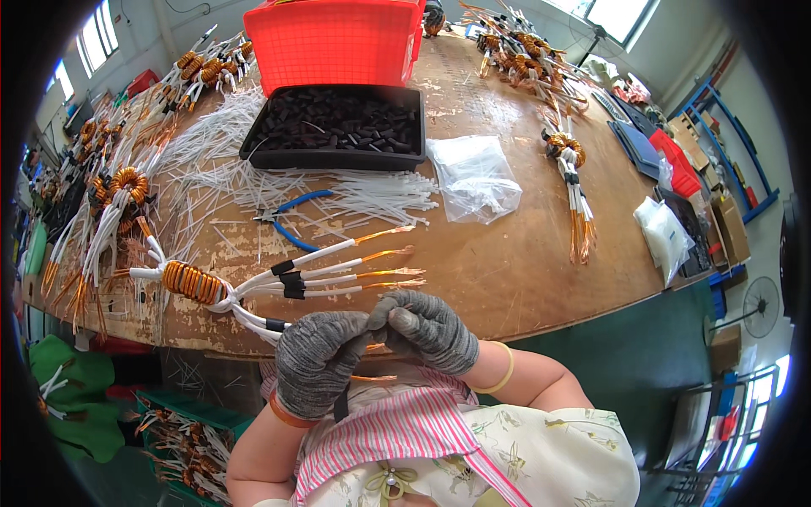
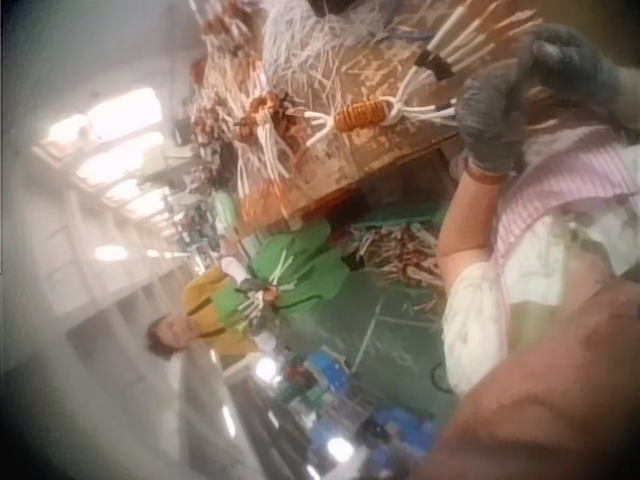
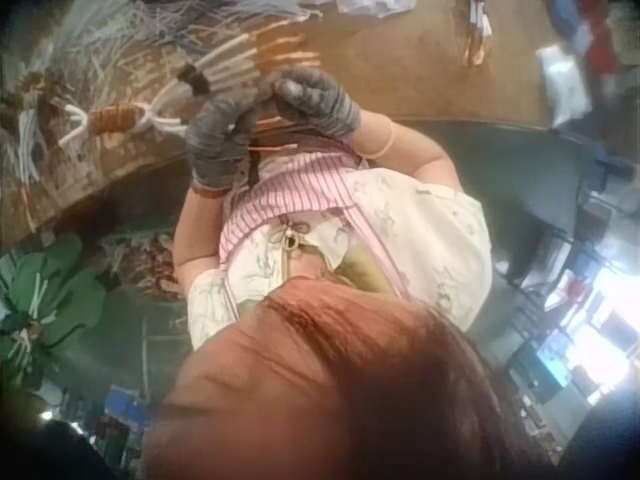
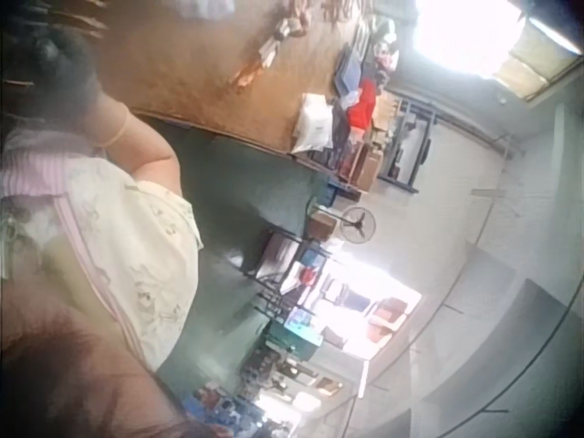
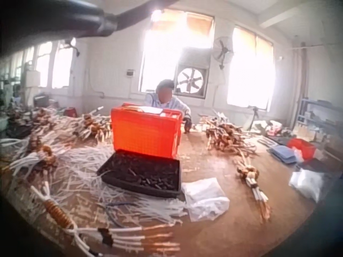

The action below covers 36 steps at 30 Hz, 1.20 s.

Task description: The person assembles electrical components by applying rubber sleeves to copper coils and wires, then secures them with zip ties using pliers.

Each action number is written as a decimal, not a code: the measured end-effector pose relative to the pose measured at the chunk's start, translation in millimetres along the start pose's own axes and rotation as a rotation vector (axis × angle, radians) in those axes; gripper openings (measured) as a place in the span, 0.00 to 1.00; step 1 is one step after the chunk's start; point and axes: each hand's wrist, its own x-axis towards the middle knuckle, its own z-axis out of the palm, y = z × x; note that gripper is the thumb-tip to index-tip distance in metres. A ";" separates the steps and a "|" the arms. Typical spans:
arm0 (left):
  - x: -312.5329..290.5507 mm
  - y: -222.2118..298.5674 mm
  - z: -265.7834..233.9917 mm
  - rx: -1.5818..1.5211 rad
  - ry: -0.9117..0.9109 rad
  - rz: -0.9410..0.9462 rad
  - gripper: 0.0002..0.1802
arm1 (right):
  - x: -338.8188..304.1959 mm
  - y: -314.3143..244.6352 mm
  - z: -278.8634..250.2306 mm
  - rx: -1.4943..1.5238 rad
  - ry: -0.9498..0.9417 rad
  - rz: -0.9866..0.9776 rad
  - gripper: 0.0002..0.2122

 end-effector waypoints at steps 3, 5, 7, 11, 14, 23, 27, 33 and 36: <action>0.2 -4.2 1.1 0.081 -0.009 0.060 0.11 | -2.1 -5.3 3.7 -0.027 0.073 -0.018 0.12; 1.8 -3.9 1.9 0.059 -0.012 0.054 0.11 | -4.3 -2.3 0.5 -0.022 0.094 -0.048 0.12; 3.0 -3.2 4.6 0.036 -0.018 0.048 0.11 | -6.3 -3.7 -2.7 -0.055 0.103 -0.006 0.12; 5.2 -3.2 9.5 0.045 -0.045 0.054 0.11 | -7.1 -13.0 -5.6 -0.121 0.093 0.059 0.11; 4.9 -2.6 8.4 0.071 -0.026 0.037 0.11 | -15.8 -24.7 -2.7 -0.105 0.289 -0.014 0.11; 2.9 -0.3 7.2 0.060 -0.018 0.015 0.12 | -18.8 -44.3 -7.7 -0.800 0.182 -0.519 0.08; 2.5 1.2 7.4 0.056 -0.012 0.018 0.12 | -18.2 -38.9 -10.7 -0.632 0.162 -0.548 0.11; -1.3 0.4 8.5 0.075 0.009 0.004 0.11 | -19.3 -37.8 -31.0 -0.293 0.156 -0.016 0.24; 0.4 0.8 8.6 0.078 0.012 0.023 0.11 | -17.7 -37.6 -29.8 -0.003 0.076 0.083 0.19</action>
